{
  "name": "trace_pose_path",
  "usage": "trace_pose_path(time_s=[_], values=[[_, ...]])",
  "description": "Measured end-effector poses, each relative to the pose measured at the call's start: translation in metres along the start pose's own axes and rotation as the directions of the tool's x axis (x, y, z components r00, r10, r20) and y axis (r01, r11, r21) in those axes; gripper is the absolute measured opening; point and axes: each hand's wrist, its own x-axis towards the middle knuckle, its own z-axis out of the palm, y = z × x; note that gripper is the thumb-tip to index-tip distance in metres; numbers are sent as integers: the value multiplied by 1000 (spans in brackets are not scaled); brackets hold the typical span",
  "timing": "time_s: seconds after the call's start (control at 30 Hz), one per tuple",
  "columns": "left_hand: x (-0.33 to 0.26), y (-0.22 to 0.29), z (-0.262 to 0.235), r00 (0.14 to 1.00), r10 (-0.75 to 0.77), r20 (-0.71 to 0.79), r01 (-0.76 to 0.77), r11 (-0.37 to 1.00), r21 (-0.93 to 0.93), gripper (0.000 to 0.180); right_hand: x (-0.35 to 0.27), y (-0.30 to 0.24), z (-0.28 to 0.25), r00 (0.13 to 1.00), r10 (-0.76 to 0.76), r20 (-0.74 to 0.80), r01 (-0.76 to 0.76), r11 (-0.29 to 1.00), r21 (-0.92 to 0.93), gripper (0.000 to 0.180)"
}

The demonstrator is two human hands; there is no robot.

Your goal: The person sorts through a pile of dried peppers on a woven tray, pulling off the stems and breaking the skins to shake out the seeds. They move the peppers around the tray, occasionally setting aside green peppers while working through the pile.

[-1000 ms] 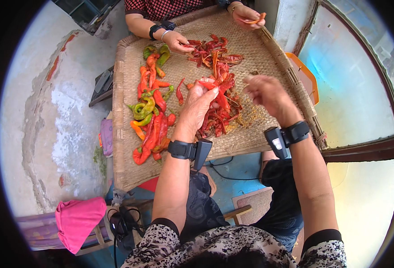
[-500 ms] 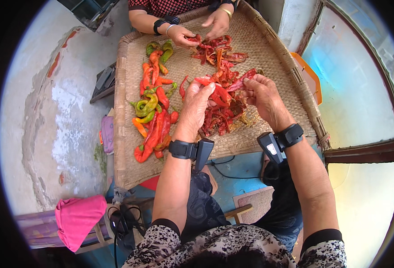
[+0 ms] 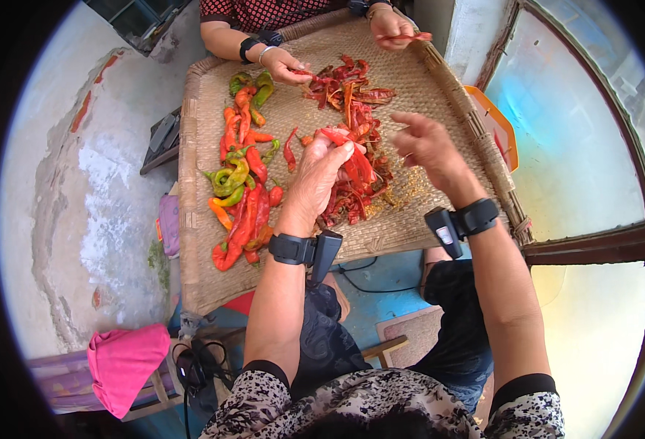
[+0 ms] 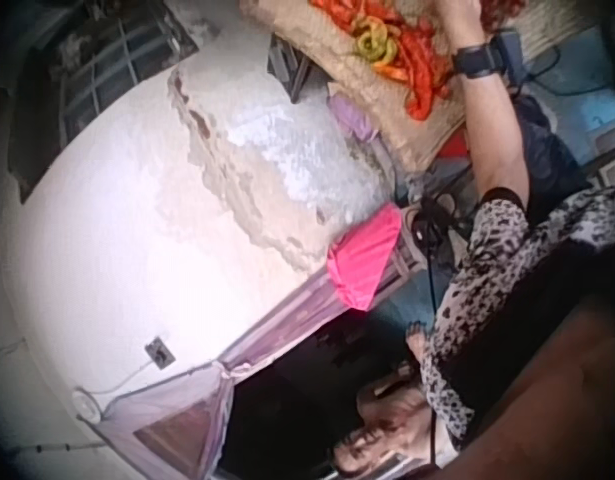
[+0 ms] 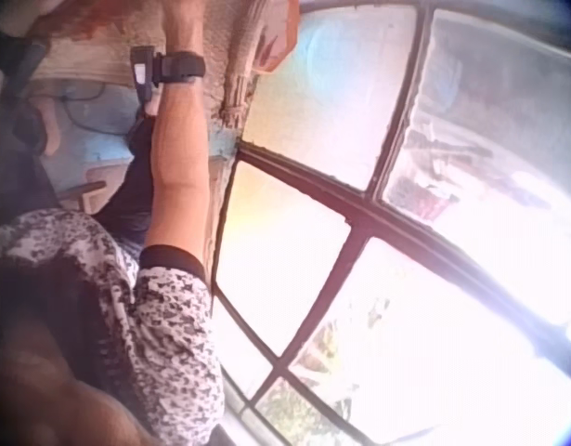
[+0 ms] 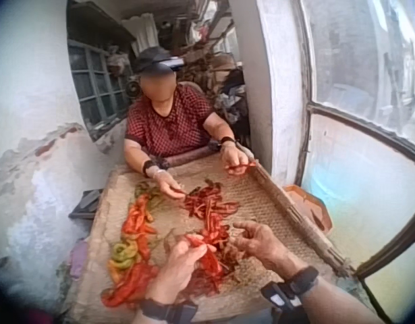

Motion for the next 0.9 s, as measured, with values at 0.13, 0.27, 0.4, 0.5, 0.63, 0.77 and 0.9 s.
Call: trace_pose_path(time_s=[0.13,0.27,0.4,0.5,0.63,0.77,0.9], values=[[-3,1,11,999,-27,39,27,1000,-5,25,6,13,15,995,-10,104,1,997,78,13],[-1,0,0,1000,22,-14,-22,999,-42,23,0,3,10,997,29,68,-34,995,88,10],[-2,4,3,999,27,-37,-29,997,-76,21,-1,8,-1,998,23,52,-26,998,51,10],[-1,0,5,1000,10,-7,-11,999,-52,22,0,10,6,994,48,100,-67,978,198,12],[0,-8,7,999,-13,47,10,999,53,23,-3,5,18,967,128,221,-201,914,351,18],[2,-10,5,998,-5,63,-2,994,108,24,-3,5,10,992,49,118,-82,952,294,15],[3,-4,8,997,-45,68,38,995,94,22,-4,1,-3,998,-16,63,-2,962,272,19]])
